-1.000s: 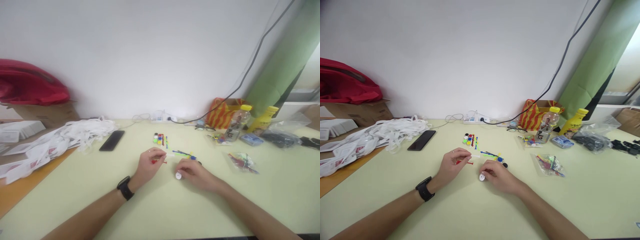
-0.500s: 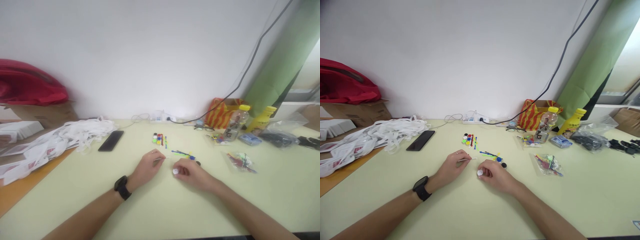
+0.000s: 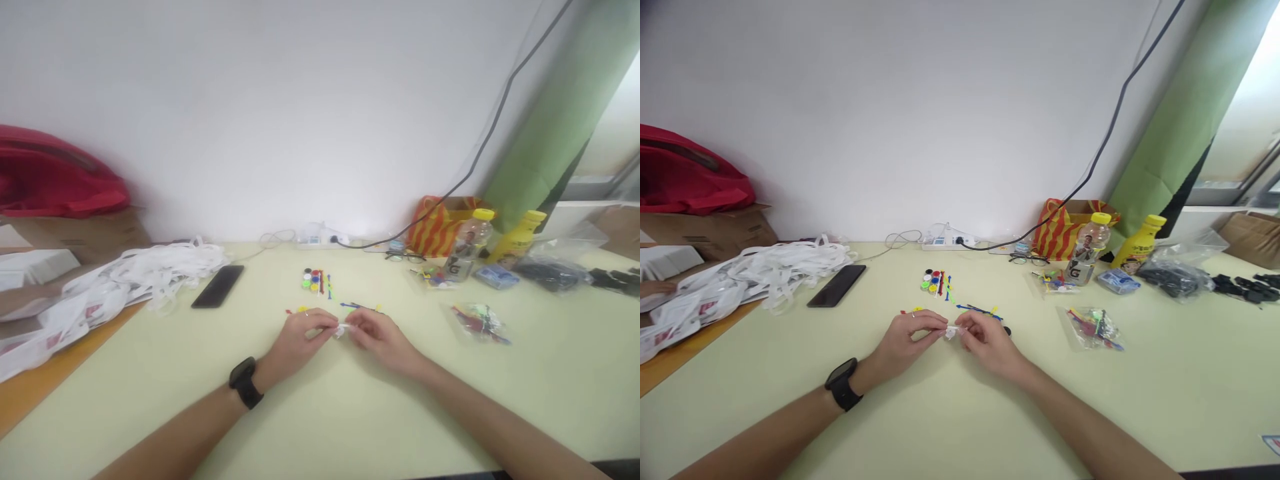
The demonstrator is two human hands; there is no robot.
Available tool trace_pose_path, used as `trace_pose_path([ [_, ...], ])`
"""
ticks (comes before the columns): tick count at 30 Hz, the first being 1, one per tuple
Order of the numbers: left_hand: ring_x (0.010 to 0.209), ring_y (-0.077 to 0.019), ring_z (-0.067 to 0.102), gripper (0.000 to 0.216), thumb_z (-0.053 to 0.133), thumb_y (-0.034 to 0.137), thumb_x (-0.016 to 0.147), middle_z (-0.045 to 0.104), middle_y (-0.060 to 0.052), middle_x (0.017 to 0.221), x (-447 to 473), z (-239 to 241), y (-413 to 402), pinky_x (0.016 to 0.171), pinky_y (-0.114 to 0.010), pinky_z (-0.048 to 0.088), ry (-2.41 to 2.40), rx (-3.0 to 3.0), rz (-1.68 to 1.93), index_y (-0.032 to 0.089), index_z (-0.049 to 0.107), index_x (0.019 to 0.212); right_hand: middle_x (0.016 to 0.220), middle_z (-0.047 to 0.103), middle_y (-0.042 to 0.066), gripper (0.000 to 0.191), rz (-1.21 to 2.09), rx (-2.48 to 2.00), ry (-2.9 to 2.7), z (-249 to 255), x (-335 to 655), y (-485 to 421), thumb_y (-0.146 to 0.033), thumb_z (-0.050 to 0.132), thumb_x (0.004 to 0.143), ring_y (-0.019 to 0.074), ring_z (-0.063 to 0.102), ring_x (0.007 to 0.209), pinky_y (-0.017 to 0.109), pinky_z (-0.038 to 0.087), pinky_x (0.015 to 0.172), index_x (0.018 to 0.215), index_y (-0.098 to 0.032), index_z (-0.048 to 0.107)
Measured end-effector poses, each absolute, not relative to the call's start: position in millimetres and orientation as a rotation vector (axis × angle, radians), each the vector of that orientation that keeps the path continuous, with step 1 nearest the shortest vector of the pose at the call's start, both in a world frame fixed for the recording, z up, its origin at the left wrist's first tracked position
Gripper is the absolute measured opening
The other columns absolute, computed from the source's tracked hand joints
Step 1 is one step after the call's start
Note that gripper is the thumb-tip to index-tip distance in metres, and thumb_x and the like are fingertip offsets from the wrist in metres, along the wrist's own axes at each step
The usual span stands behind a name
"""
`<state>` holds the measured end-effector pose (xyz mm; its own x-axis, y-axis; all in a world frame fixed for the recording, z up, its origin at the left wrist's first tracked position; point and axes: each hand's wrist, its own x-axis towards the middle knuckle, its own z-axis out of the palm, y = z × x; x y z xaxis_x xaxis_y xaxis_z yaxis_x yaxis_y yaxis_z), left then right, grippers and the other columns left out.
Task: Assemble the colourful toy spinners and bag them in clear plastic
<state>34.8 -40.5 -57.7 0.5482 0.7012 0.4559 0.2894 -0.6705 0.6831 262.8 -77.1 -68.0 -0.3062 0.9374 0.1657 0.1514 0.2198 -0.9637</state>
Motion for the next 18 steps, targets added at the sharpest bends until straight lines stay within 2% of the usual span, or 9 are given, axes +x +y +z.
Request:
trace_pose_path([
  [3, 0.099, -0.0191, 0.071, 0.015, 0.063, 0.026, 0.099, 0.076, -0.001, 0.109, 34.1, -60.6, -41.5, 0.089, -0.032, 0.055, 0.891, 2.304, 0.871, 0.026, 0.073, 0.110, 0.072, 0.058, 0.000, 0.036, 1.267, -1.032, -1.597, -72.6, 263.6, -71.3, -0.054, 0.063, 0.093, 0.0132, 0.055, 0.058, 0.027, 0.046, 0.055, 0.094, -0.018, 0.064],
  [7, 0.113, -0.0234, 0.067, 0.034, 0.065, 0.026, 0.096, 0.072, -0.003, 0.124, 30.7, -61.7, -41.5, 0.098, -0.037, 0.054, 0.963, 2.437, 0.769, 0.029, 0.065, 0.129, 0.065, 0.056, -0.002, 0.033, 1.312, -1.072, -1.500, -78.0, 267.7, -66.6, -0.050, 0.068, 0.088, 0.0126, 0.055, 0.053, 0.025, 0.044, 0.049, 0.090, -0.017, 0.064],
  [13, 0.101, -0.0220, 0.068, 0.038, 0.064, 0.025, 0.095, 0.071, -0.004, 0.111, 23.4, -62.4, -32.3, 0.092, -0.037, 0.056, 0.990, 2.407, 0.753, 0.027, 0.061, 0.133, 0.062, 0.057, -0.003, 0.025, 1.363, -1.079, -1.431, -77.1, 269.2, -63.5, -0.041, 0.072, 0.083, 0.0124, 0.056, 0.052, 0.024, 0.044, 0.048, 0.088, -0.017, 0.066],
  [18, 0.109, -0.0214, 0.068, 0.043, 0.066, 0.028, 0.095, 0.070, -0.004, 0.122, 28.9, -63.8, -39.9, 0.096, -0.036, 0.056, 0.928, 2.271, 0.714, 0.029, 0.058, 0.138, 0.066, 0.060, -0.002, 0.021, 1.404, -1.068, -1.389, -73.8, 269.8, -65.1, -0.037, 0.068, 0.082, 0.0122, 0.057, 0.052, 0.023, 0.043, 0.047, 0.088, -0.017, 0.067],
])
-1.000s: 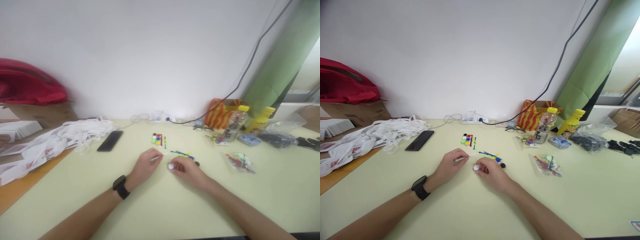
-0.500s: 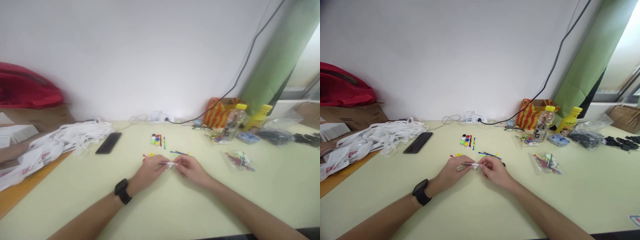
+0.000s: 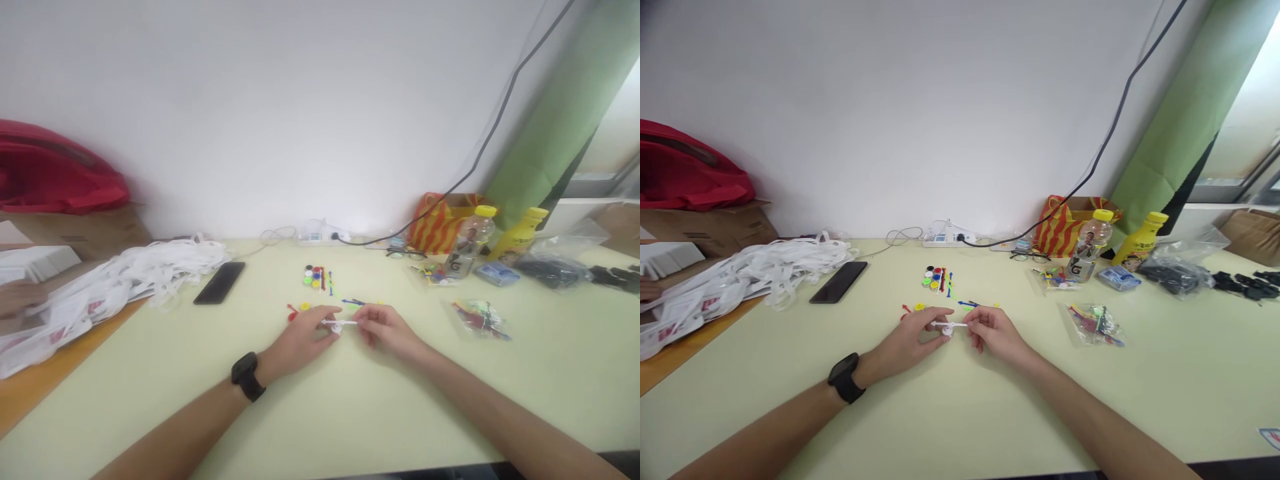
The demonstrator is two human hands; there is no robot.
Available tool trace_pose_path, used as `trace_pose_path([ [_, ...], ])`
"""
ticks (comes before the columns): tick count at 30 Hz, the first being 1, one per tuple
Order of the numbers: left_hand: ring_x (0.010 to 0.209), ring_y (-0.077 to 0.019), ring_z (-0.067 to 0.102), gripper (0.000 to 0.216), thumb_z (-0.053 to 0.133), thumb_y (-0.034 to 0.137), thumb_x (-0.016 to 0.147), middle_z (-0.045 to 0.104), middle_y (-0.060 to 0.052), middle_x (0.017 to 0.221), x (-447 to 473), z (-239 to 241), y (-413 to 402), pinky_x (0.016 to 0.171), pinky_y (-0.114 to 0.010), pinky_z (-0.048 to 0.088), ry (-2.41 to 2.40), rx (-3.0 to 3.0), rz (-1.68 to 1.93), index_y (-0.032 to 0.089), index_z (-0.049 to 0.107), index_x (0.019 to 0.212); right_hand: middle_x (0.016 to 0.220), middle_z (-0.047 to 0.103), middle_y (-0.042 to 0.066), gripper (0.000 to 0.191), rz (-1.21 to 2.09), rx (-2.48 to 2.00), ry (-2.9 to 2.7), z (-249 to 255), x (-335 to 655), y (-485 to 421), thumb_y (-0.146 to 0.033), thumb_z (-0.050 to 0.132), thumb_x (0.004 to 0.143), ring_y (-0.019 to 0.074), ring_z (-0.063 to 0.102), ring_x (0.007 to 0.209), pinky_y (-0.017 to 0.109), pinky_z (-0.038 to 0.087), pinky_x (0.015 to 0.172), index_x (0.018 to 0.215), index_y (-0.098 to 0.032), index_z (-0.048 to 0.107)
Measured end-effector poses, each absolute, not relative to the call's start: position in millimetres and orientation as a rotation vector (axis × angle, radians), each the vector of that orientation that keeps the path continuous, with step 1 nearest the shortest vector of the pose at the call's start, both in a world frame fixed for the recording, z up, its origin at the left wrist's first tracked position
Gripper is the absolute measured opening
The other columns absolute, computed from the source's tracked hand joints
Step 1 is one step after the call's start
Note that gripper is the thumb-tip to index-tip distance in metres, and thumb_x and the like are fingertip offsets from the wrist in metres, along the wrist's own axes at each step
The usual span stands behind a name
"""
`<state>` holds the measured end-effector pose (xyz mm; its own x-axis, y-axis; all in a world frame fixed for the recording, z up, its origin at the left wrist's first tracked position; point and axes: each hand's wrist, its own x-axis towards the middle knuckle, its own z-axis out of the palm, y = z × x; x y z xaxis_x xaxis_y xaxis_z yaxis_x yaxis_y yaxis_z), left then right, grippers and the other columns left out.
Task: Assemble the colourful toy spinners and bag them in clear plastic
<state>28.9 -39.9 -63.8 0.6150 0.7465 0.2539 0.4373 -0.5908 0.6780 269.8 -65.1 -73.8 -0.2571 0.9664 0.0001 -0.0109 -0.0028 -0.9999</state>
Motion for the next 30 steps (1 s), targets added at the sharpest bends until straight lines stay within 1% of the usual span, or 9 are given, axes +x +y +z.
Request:
trace_pose_path([
  [4, 0.109, -0.0206, 0.067, 0.046, 0.069, 0.026, 0.093, 0.070, -0.003, 0.124, 34.6, -59.6, -50.1, 0.097, -0.034, 0.055, 0.794, 2.283, 0.667, 0.031, 0.057, 0.138, 0.059, 0.056, -0.004, 0.015, 1.457, -1.105, -1.437, -72.5, 271.5, -68.8, -0.031, 0.065, 0.082, 0.0108, 0.053, 0.048, 0.021, 0.037, 0.043, 0.086, -0.017, 0.068],
  [8, 0.108, -0.0206, 0.067, 0.049, 0.068, 0.027, 0.094, 0.069, -0.003, 0.121, 32.9, -56.6, -51.2, 0.098, -0.036, 0.054, 0.794, 2.328, 0.670, 0.032, 0.055, 0.141, 0.062, 0.057, -0.004, 0.014, 1.464, -1.110, -1.441, -72.2, 271.9, -69.4, -0.029, 0.064, 0.081, 0.0101, 0.052, 0.048, 0.021, 0.036, 0.043, 0.087, -0.017, 0.068],
  [11, 0.107, -0.0208, 0.067, 0.046, 0.067, 0.028, 0.095, 0.070, -0.003, 0.117, 28.7, -55.3, -49.1, 0.097, -0.036, 0.054, 0.790, 2.339, 0.653, 0.032, 0.056, 0.139, 0.064, 0.058, -0.003, 0.015, 1.461, -1.116, -1.430, -72.1, 271.7, -68.6, -0.030, 0.065, 0.080, 0.0101, 0.053, 0.049, 0.021, 0.036, 0.044, 0.087, -0.017, 0.067],
  [15, 0.108, -0.0218, 0.066, 0.045, 0.068, 0.031, 0.095, 0.069, -0.004, 0.115, 24.4, -52.9, -47.5, 0.096, -0.036, 0.054, 0.812, 2.380, 0.653, 0.031, 0.057, 0.138, 0.062, 0.056, -0.005, 0.014, 1.469, -1.148, -1.456, -72.5, 270.7, -68.2, -0.028, 0.063, 0.080, 0.0098, 0.051, 0.046, 0.021, 0.034, 0.041, 0.088, -0.018, 0.066],
  [19, 0.109, -0.0242, 0.064, 0.036, 0.069, 0.033, 0.094, 0.070, -0.006, 0.116, 29.3, -52.0, -49.1, 0.093, -0.037, 0.053, 0.860, 2.455, 0.706, 0.029, 0.064, 0.130, 0.059, 0.054, -0.006, 0.014, 1.466, -1.205, -1.461, -69.4, 269.5, -69.1, -0.028, 0.062, 0.078, 0.0096, 0.048, 0.045, 0.020, 0.031, 0.039, 0.088, -0.018, 0.064],
  [23, 0.095, -0.0233, 0.064, 0.021, 0.065, 0.031, 0.097, 0.071, -0.004, 0.099, 39.8, -54.0, -51.3, 0.083, -0.036, 0.050, 0.924, 2.526, 0.726, 0.028, 0.069, 0.118, 0.057, 0.051, -0.007, 0.014, 1.459, -1.229, -1.449, -64.6, 269.0, -70.9, -0.028, 0.061, 0.078, 0.0092, 0.047, 0.046, 0.020, 0.032, 0.040, 0.088, -0.019, 0.063],
  [25, 0.091, -0.0226, 0.064, 0.019, 0.063, 0.029, 0.098, 0.071, -0.003, 0.094, 42.1, -55.0, -51.7, 0.080, -0.035, 0.049, 0.914, 2.531, 0.723, 0.028, 0.070, 0.115, 0.057, 0.051, -0.007, 0.014, 1.459, -1.222, -1.445, -64.2, 269.2, -71.1, -0.029, 0.061, 0.079, 0.0091, 0.046, 0.046, 0.020, 0.030, 0.041, 0.089, -0.019, 0.063],
  [30, 0.093, -0.0216, 0.064, 0.016, 0.066, 0.030, 0.097, 0.070, -0.003, 0.095, 37.7, -55.8, -51.8, 0.081, -0.033, 0.050, 0.873, 2.484, 0.717, 0.029, 0.072, 0.111, 0.059, 0.051, -0.007, 0.012, 1.471, -1.232, -1.475, -64.8, 270.3, -71.5, -0.028, 0.061, 0.080, 0.0087, 0.044, 0.046, 0.020, 0.028, 0.041, 0.089, -0.019, 0.063],
])
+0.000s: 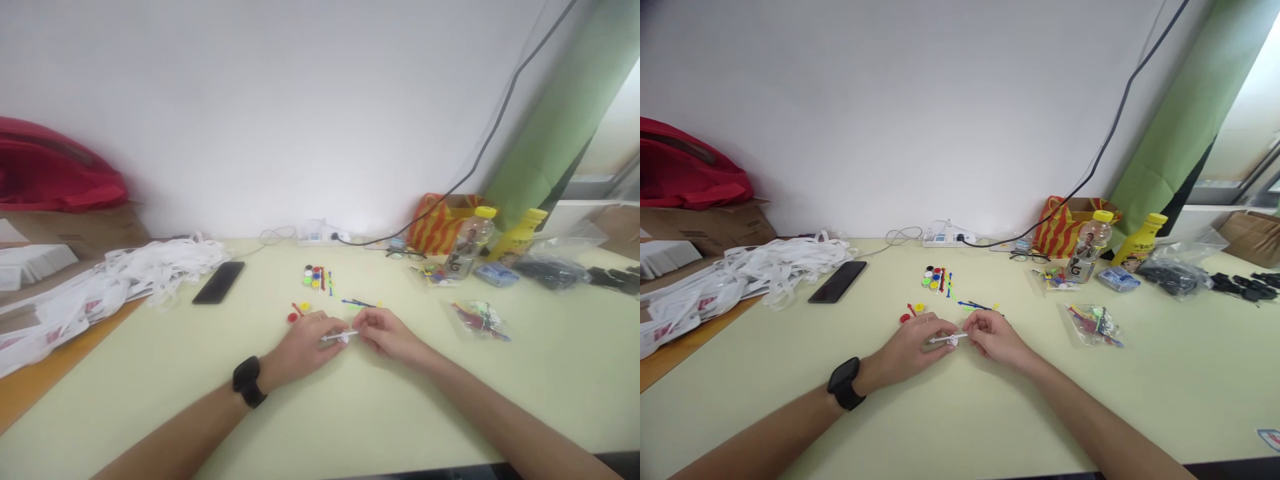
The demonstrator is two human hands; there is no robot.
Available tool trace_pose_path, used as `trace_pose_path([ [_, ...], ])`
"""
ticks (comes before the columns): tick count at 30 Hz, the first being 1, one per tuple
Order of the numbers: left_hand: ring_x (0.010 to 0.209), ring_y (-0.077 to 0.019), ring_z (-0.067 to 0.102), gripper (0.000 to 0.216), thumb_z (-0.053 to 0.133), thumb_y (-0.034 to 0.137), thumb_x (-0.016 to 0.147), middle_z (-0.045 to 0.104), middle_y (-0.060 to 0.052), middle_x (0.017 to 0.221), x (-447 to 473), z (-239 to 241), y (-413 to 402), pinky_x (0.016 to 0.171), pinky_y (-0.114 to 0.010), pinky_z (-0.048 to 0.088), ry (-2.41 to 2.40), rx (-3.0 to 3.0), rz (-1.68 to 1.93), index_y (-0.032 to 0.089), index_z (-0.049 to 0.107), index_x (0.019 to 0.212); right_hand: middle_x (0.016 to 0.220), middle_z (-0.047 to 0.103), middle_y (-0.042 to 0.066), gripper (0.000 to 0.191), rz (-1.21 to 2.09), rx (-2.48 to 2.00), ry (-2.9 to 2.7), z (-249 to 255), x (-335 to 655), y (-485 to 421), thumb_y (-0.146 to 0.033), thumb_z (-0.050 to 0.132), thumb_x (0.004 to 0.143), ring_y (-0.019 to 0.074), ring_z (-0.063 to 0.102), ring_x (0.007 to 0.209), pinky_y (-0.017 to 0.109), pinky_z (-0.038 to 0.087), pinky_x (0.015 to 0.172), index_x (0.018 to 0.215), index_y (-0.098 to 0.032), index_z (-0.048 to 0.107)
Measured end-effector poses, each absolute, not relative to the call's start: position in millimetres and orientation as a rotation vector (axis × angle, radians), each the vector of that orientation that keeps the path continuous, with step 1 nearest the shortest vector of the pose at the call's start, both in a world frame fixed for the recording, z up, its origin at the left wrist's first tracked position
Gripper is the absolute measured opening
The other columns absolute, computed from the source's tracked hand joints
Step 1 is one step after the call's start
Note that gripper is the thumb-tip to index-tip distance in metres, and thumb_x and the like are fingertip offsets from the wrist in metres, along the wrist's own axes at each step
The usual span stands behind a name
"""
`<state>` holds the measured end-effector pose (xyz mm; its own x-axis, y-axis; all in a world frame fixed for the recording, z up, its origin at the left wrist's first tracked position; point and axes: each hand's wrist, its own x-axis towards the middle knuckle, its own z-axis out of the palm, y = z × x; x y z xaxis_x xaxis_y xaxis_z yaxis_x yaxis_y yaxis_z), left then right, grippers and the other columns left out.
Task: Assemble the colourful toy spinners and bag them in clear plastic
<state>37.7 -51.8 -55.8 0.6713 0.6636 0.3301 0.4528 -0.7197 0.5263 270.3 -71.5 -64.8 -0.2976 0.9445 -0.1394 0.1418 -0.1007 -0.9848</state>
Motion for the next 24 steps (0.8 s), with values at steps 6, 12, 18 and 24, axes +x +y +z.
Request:
trace_pose_path([
  [6, 0.094, -0.0221, 0.067, 0.013, 0.070, 0.035, 0.094, 0.071, -0.005, 0.097, 33.9, -58.7, -49.6, 0.083, -0.034, 0.051, 0.901, 2.472, 0.722, 0.027, 0.075, 0.103, 0.058, 0.052, -0.005, 0.005, 1.416, -1.274, -1.649, -58.4, 270.6, -75.1, -0.020, 0.060, 0.078, 0.0093, 0.044, 0.049, 0.020, 0.029, 0.045, 0.082, -0.019, 0.064],
  [12, 0.093, -0.0230, 0.067, 0.013, 0.063, 0.030, 0.099, 0.077, -0.003, 0.096, 37.7, -54.5, -50.5, 0.088, -0.039, 0.050, 0.786, 2.602, 0.679, 0.026, 0.075, 0.097, 0.057, 0.051, -0.006, 0.008, 1.366, -1.255, -1.654, -62.3, 271.1, -73.0, -0.018, 0.059, 0.077, 0.0092, 0.045, 0.048, 0.021, 0.031, 0.045, 0.083, -0.019, 0.064],
  [18, 0.094, -0.0248, 0.067, 0.011, 0.065, 0.033, 0.096, 0.076, -0.005, 0.099, 38.9, -55.8, -58.0, 0.088, -0.042, 0.049, 0.740, 2.722, 0.658, 0.024, 0.072, 0.099, 0.058, 0.052, -0.005, 0.011, 1.322, -1.221, -1.701, -65.9, 272.7, -71.7, -0.016, 0.058, 0.076, 0.0093, 0.047, 0.048, 0.021, 0.034, 0.047, 0.083, -0.018, 0.065],
  [24, 0.100, -0.0264, 0.065, 0.017, 0.068, 0.036, 0.092, 0.073, -0.006, 0.102, 37.9, -49.7, -63.9, 0.090, -0.042, 0.048, 0.742, 2.754, 0.643, 0.025, 0.068, 0.105, 0.059, 0.053, -0.005, 0.008, 1.262, -1.209, -1.773, -64.3, 273.6, -74.7, -0.018, 0.059, 0.080, 0.0110, 0.048, 0.050, 0.022, 0.035, 0.049, 0.085, -0.019, 0.065],
])
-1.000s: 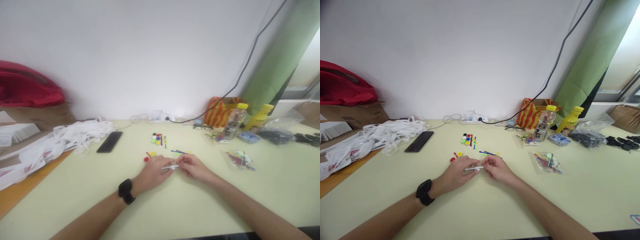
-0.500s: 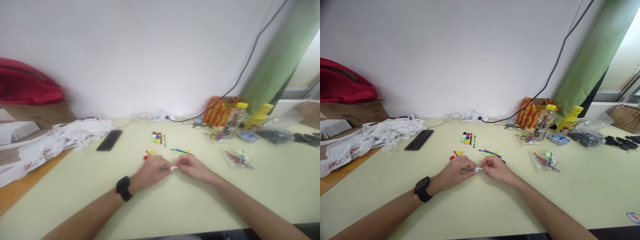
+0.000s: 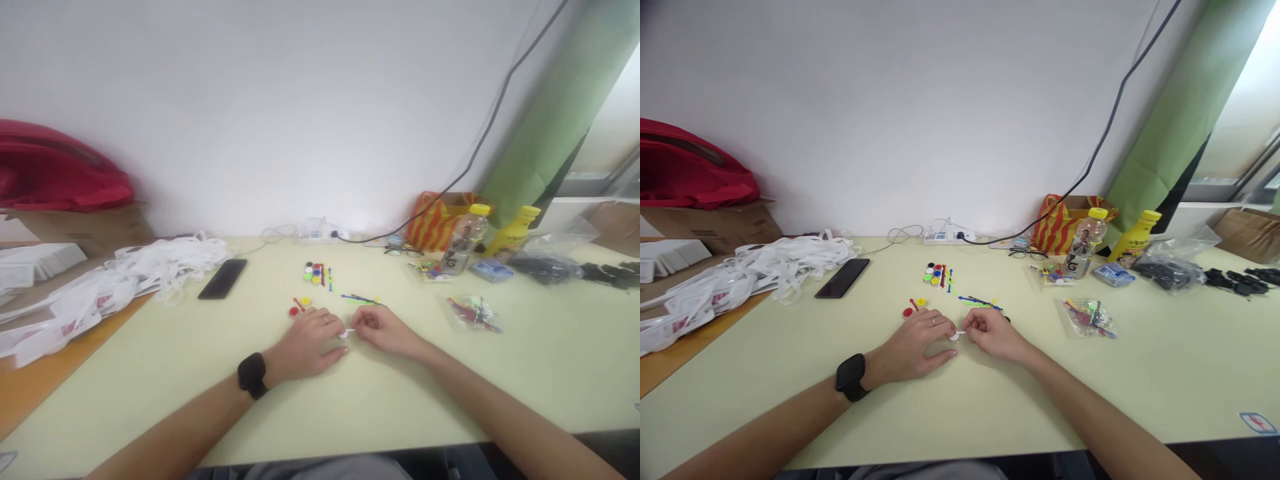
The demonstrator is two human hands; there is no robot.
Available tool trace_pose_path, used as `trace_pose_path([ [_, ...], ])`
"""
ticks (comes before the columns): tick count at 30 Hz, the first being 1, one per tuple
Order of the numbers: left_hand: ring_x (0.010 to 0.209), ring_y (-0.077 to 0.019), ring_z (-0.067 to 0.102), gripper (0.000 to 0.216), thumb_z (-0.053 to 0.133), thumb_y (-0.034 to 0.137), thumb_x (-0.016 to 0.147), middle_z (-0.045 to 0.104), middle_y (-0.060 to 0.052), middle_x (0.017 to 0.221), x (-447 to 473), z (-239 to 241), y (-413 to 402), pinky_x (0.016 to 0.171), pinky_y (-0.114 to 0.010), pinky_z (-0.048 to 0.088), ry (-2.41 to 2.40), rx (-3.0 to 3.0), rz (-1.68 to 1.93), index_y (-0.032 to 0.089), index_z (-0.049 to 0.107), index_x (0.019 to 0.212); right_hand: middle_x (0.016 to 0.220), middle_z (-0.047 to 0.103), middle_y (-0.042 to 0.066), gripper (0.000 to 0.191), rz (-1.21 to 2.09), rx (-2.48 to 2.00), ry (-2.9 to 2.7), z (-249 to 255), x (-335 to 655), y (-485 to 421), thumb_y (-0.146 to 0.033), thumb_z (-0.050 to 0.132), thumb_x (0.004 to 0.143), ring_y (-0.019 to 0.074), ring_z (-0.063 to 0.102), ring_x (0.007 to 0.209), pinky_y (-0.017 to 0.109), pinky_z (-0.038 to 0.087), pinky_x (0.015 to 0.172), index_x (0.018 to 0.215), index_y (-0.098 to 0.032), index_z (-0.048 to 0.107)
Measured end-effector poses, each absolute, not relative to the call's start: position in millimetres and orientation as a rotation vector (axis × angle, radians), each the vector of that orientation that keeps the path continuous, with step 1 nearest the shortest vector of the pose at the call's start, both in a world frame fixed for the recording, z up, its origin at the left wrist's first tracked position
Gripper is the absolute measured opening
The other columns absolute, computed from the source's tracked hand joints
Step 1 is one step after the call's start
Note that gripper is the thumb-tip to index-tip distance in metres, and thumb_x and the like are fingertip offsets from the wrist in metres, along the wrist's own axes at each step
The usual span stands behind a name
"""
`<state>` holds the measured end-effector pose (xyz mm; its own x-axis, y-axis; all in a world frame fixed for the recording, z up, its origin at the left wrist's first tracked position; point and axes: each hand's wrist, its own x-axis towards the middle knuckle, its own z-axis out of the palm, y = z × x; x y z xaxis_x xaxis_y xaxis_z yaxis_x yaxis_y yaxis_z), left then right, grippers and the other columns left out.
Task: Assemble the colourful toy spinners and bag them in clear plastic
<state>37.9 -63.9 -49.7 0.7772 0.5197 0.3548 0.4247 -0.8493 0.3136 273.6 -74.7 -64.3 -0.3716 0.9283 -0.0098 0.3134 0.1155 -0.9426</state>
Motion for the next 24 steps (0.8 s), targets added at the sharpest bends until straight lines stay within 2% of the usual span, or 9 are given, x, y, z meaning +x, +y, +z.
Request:
trace_pose_path([
  [5, 0.111, -0.0245, 0.062, 0.022, 0.062, 0.036, 0.098, 0.071, -0.005, 0.116, 34.0, -42.7, -54.7, 0.101, -0.042, 0.045, 0.899, 2.589, 0.926, 0.027, 0.067, 0.118, 0.073, 0.062, 0.001, 0.011, 1.060, -1.208, -1.871, -60.9, 276.6, -77.5, -0.028, 0.060, 0.088, 0.0144, 0.053, 0.063, 0.025, 0.041, 0.057, 0.082, -0.019, 0.064],
  [9, 0.113, -0.0234, 0.061, 0.018, 0.057, 0.034, 0.101, 0.070, -0.006, 0.115, 22.8, -44.1, -37.8, 0.102, -0.041, 0.047, 1.060, 2.467, 1.110, 0.026, 0.069, 0.113, 0.079, 0.065, 0.002, 0.019, 0.916, -1.266, -1.891, -60.2, 281.1, -78.6, -0.037, 0.058, 0.093, 0.0138, 0.050, 0.058, 0.026, 0.038, 0.054, 0.092, -0.020, 0.066],
  [13, 0.101, -0.0231, 0.064, 0.020, 0.055, 0.036, 0.101, 0.071, -0.006, 0.105, 15.8, -48.7, -28.7, 0.092, -0.039, 0.052, 1.156, 2.384, 1.069, 0.024, 0.071, 0.103, 0.062, 0.054, -0.003, 0.035, 0.905, -1.307, -1.774, -56.4, 281.4, -80.3, -0.052, 0.061, 0.092, 0.0133, 0.042, 0.049, 0.026, 0.032, 0.048, 0.107, -0.021, 0.069],
  [18, 0.097, -0.0227, 0.064, 0.017, 0.056, 0.035, 0.101, 0.072, -0.004, 0.096, 19.6, -50.6, -31.9, 0.090, -0.038, 0.051, 1.135, 2.417, 1.016, 0.025, 0.070, 0.100, 0.046, 0.031, -0.008, 0.051, 1.175, -1.240, -1.491, -47.8, 279.3, -82.9, -0.069, 0.055, 0.090, 0.0104, 0.026, 0.039, 0.026, 0.020, 0.041, 0.085, -0.020, 0.068],
  [24, 0.101, -0.0230, 0.062, 0.014, 0.057, 0.031, 0.100, 0.072, -0.004, 0.099, 17.2, -48.5, -30.4, 0.094, -0.039, 0.049, 1.095, 2.455, 1.028, 0.025, 0.069, 0.101, 0.053, 0.034, -0.007, 0.050, 1.081, -1.248, -1.423, -45.1, 290.5, -74.9, -0.069, 0.060, 0.088, 0.0107, 0.030, 0.046, 0.026, 0.023, 0.045, 0.085, -0.019, 0.067],
])
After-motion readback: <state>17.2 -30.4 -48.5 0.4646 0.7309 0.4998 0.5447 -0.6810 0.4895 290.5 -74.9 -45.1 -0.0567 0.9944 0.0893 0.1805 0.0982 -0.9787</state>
